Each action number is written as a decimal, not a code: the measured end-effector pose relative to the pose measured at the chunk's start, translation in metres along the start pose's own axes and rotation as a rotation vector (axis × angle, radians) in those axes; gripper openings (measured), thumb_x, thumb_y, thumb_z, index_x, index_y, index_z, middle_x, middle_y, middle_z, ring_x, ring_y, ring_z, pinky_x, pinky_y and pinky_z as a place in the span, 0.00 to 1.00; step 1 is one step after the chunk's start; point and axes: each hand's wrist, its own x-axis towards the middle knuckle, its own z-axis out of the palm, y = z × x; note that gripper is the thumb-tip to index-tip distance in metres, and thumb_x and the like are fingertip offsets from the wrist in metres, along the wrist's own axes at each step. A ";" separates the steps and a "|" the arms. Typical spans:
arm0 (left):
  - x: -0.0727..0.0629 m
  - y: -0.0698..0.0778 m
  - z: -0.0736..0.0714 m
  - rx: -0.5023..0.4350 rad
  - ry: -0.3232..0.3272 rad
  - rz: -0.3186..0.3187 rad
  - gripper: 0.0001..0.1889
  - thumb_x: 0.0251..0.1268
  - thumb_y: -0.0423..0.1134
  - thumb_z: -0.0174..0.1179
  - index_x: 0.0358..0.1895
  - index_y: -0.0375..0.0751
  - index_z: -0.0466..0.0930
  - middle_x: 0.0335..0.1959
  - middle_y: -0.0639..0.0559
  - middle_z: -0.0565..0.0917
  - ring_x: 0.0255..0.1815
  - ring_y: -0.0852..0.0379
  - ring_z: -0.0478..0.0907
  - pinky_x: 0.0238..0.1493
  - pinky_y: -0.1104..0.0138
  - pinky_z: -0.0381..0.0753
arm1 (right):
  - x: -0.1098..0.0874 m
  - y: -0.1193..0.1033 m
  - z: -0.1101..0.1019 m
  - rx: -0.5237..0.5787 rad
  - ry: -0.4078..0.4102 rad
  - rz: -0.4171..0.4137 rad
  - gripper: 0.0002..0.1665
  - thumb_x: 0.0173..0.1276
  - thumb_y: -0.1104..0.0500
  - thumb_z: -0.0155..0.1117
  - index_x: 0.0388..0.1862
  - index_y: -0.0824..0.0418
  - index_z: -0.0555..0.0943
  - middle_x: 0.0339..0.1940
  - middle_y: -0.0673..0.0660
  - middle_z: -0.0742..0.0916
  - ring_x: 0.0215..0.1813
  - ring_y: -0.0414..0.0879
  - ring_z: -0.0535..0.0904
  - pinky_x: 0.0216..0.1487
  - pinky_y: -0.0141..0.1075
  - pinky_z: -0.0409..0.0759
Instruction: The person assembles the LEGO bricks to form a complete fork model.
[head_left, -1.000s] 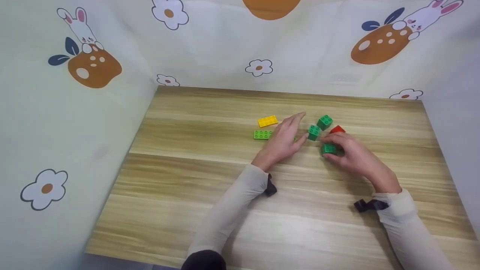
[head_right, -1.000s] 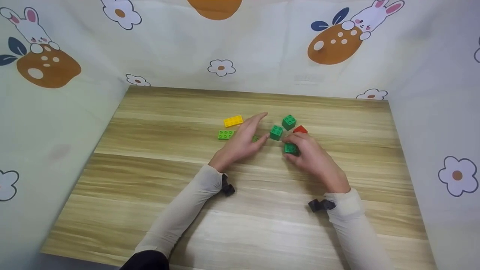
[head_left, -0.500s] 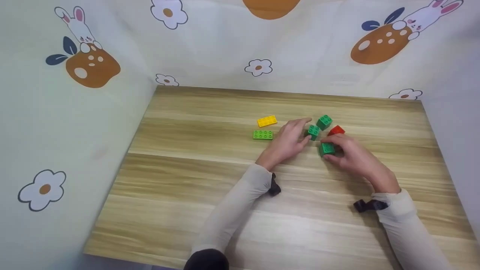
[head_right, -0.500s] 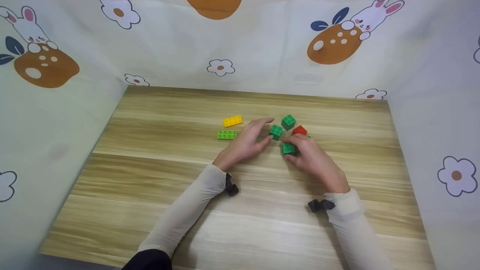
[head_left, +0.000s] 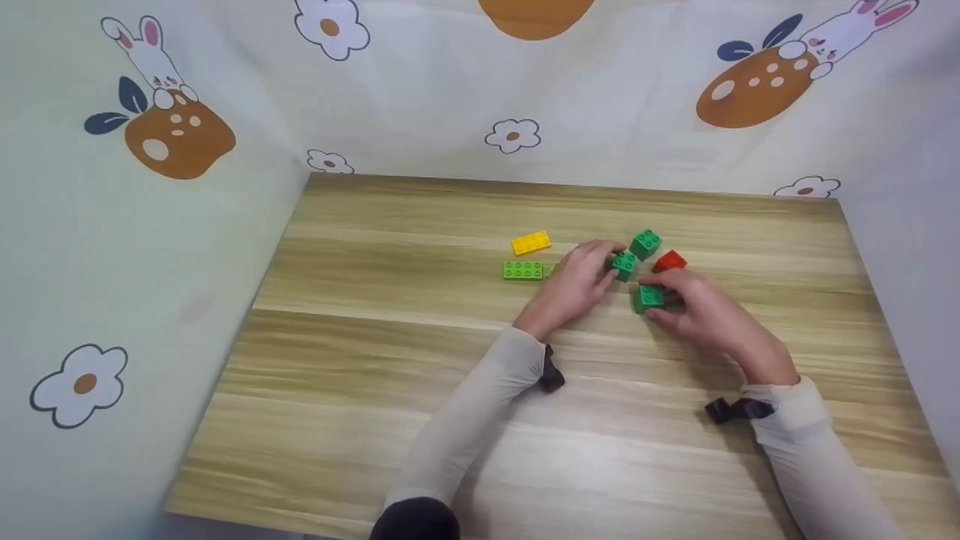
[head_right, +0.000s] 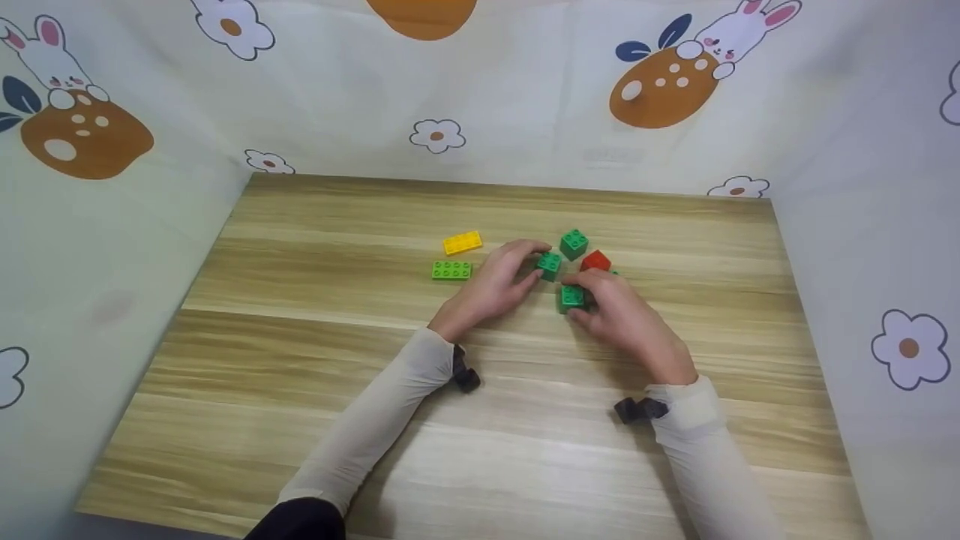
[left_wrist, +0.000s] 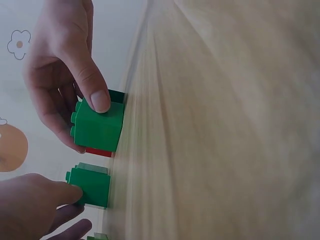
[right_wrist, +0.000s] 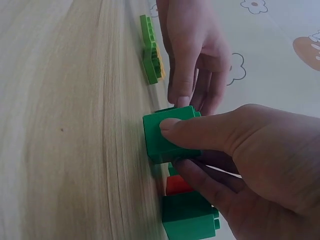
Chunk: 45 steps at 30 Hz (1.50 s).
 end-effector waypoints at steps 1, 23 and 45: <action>0.000 0.000 0.000 -0.004 0.003 0.001 0.21 0.83 0.41 0.62 0.73 0.48 0.76 0.71 0.50 0.81 0.71 0.54 0.79 0.78 0.64 0.77 | 0.000 0.000 0.000 -0.002 -0.003 0.002 0.30 0.70 0.61 0.79 0.69 0.62 0.83 0.62 0.63 0.89 0.58 0.58 0.86 0.65 0.61 0.85; -0.031 -0.018 -0.021 -0.234 0.069 0.128 0.17 0.81 0.38 0.64 0.67 0.43 0.79 0.65 0.50 0.85 0.62 0.59 0.85 0.68 0.69 0.84 | -0.002 -0.007 -0.001 0.030 0.069 -0.011 0.29 0.75 0.54 0.76 0.71 0.60 0.82 0.61 0.60 0.89 0.56 0.55 0.83 0.60 0.56 0.85; -0.071 -0.041 -0.039 -0.270 -0.035 0.162 0.18 0.77 0.42 0.70 0.64 0.43 0.82 0.59 0.51 0.88 0.58 0.54 0.87 0.65 0.66 0.86 | 0.005 -0.025 0.004 0.091 0.260 -0.201 0.28 0.70 0.58 0.80 0.68 0.60 0.85 0.51 0.54 0.89 0.49 0.42 0.86 0.52 0.28 0.87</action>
